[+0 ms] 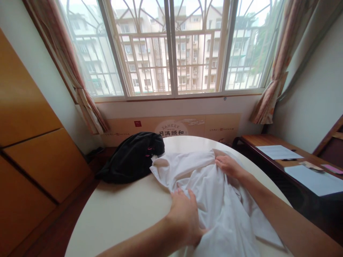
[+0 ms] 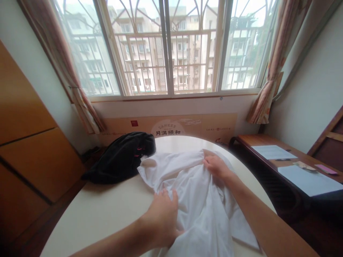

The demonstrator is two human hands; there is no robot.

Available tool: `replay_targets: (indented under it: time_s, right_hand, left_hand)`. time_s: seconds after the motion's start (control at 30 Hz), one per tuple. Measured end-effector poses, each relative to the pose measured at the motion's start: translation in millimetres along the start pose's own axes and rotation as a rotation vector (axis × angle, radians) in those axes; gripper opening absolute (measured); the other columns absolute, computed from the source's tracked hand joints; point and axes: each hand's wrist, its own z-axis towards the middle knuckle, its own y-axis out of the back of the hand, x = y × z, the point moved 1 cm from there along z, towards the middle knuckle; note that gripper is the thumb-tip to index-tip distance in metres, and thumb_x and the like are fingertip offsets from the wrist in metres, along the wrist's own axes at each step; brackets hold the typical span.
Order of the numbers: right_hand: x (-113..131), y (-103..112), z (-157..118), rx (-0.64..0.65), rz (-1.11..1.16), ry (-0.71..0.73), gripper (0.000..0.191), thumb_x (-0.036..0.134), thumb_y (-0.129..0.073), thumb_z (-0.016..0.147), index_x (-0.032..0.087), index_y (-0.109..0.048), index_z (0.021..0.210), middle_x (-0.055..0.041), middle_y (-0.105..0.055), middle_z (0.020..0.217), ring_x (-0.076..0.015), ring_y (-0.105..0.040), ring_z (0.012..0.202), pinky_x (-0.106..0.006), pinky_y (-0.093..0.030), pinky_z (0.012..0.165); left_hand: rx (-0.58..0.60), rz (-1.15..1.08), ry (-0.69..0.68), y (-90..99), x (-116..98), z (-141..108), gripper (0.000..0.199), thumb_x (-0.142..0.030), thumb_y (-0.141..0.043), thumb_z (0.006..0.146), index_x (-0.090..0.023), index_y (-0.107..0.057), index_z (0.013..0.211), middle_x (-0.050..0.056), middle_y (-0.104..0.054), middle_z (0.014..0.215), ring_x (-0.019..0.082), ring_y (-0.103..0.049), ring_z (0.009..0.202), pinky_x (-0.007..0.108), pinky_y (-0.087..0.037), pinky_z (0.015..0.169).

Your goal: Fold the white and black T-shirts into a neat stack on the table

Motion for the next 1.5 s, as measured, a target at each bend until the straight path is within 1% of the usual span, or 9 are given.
replay_targets:
  time_s: [0.13,0.3,0.47,0.57,0.7,0.87,1.2,1.33,1.5]
  right_hand:
    - [2.2,-1.8,0.3,-0.049,-0.037,0.043,0.047,0.043,-0.043,0.104,0.022,-0.060,0.066,-0.0099,-0.072,0.083,-0.0224,-0.061,0.080,-0.032,-0.041,0.077]
    - [11.5,-3.8,-2.9,-0.064,0.005,-0.008,0.054,0.047,-0.044,0.103,0.023,-0.049,0.055,-0.0044,-0.061,0.060,-0.0184,-0.052,0.059,-0.031,-0.035,0.063]
    - [20.6,-0.8,-8.8,-0.101,0.172,0.004,0.027,0.039,-0.055,0.097,0.020,-0.073,0.101,-0.0023,-0.070,0.073,-0.0201,-0.064,0.068,-0.029,-0.044,0.069]
    - [21.1,-1.8,-10.3,-0.110,0.120,0.041,0.042,0.025,-0.056,0.092,0.018,-0.068,0.132,-0.0064,-0.076,0.093,-0.0224,-0.069,0.085,-0.031,-0.050,0.085]
    - [19.9,-7.9,-11.1,-0.100,0.021,0.175,0.049,0.017,-0.058,0.087,0.018,-0.072,0.134,-0.0139,-0.072,0.129,-0.0286,-0.064,0.121,-0.041,-0.045,0.110]
    - [17.7,-16.9,-12.3,0.059,0.005,0.136,0.074,0.010,-0.061,0.079,0.016,-0.058,0.153,-0.0182,-0.052,0.160,-0.0338,-0.045,0.151,-0.052,-0.033,0.124]
    - [19.8,8.2,-22.1,0.298,0.224,0.100,0.064,0.040,-0.070,0.086,0.027,-0.064,0.149,-0.0094,-0.044,0.167,-0.0349,-0.035,0.157,-0.052,-0.027,0.127]
    - [12.7,16.3,-19.6,0.245,0.407,0.075,0.042,0.042,-0.055,0.095,0.023,-0.079,0.124,-0.0102,-0.068,0.145,-0.0320,-0.061,0.137,-0.044,-0.048,0.113]
    - [-6.5,19.4,-9.0,-0.147,0.497,-0.178,0.049,0.039,-0.040,0.102,0.016,-0.068,0.136,-0.0134,-0.078,0.119,-0.0210,-0.075,0.066,-0.036,-0.060,0.075]
  left_hand:
    - [0.063,0.044,0.065,40.9,-8.7,-8.1,0.103,-0.084,-0.054,0.085,-0.004,-0.058,0.150,0.032,-0.068,0.133,0.050,-0.063,0.126,0.056,-0.050,0.104]
    - [-0.031,0.091,0.020,59.8,10.4,7.0,0.068,-0.062,-0.034,0.106,-0.012,-0.079,0.108,0.020,-0.078,0.110,0.037,-0.075,0.101,0.044,-0.056,0.085]
    - [-0.071,0.070,0.054,59.4,41.5,28.8,0.045,-0.040,-0.041,0.105,-0.010,-0.070,0.121,0.022,-0.076,0.103,0.036,-0.075,0.100,0.044,-0.057,0.083]
    - [-0.172,-0.008,0.012,58.5,59.1,47.2,0.041,-0.033,-0.042,0.105,-0.008,-0.064,0.127,0.023,-0.075,0.111,0.036,-0.073,0.107,0.045,-0.057,0.091]
    - [-0.358,-0.087,-0.096,45.5,96.4,80.9,0.043,-0.021,-0.043,0.102,-0.007,-0.058,0.140,0.021,-0.065,0.142,0.029,-0.062,0.133,0.039,-0.045,0.116]
    - [-0.337,-0.067,0.012,17.8,140.7,108.2,0.056,-0.028,-0.045,0.103,-0.002,-0.050,0.153,0.027,-0.046,0.162,0.034,-0.043,0.152,0.044,-0.030,0.128]
    - [-0.344,-0.055,0.105,13.0,148.8,106.6,0.060,-0.036,-0.039,0.107,-0.008,-0.045,0.159,0.021,-0.036,0.169,0.029,-0.033,0.159,0.048,-0.019,0.131]
    - [-0.411,-0.063,0.076,12.8,155.2,107.1,0.052,-0.024,-0.044,0.102,-0.008,-0.054,0.150,0.021,-0.054,0.158,0.028,-0.048,0.149,0.042,-0.030,0.126]
    - [-0.506,0.008,0.088,18.4,153.4,100.5,0.032,-0.020,-0.047,0.099,-0.010,-0.070,0.119,0.018,-0.072,0.122,0.031,-0.065,0.120,0.041,-0.046,0.107]
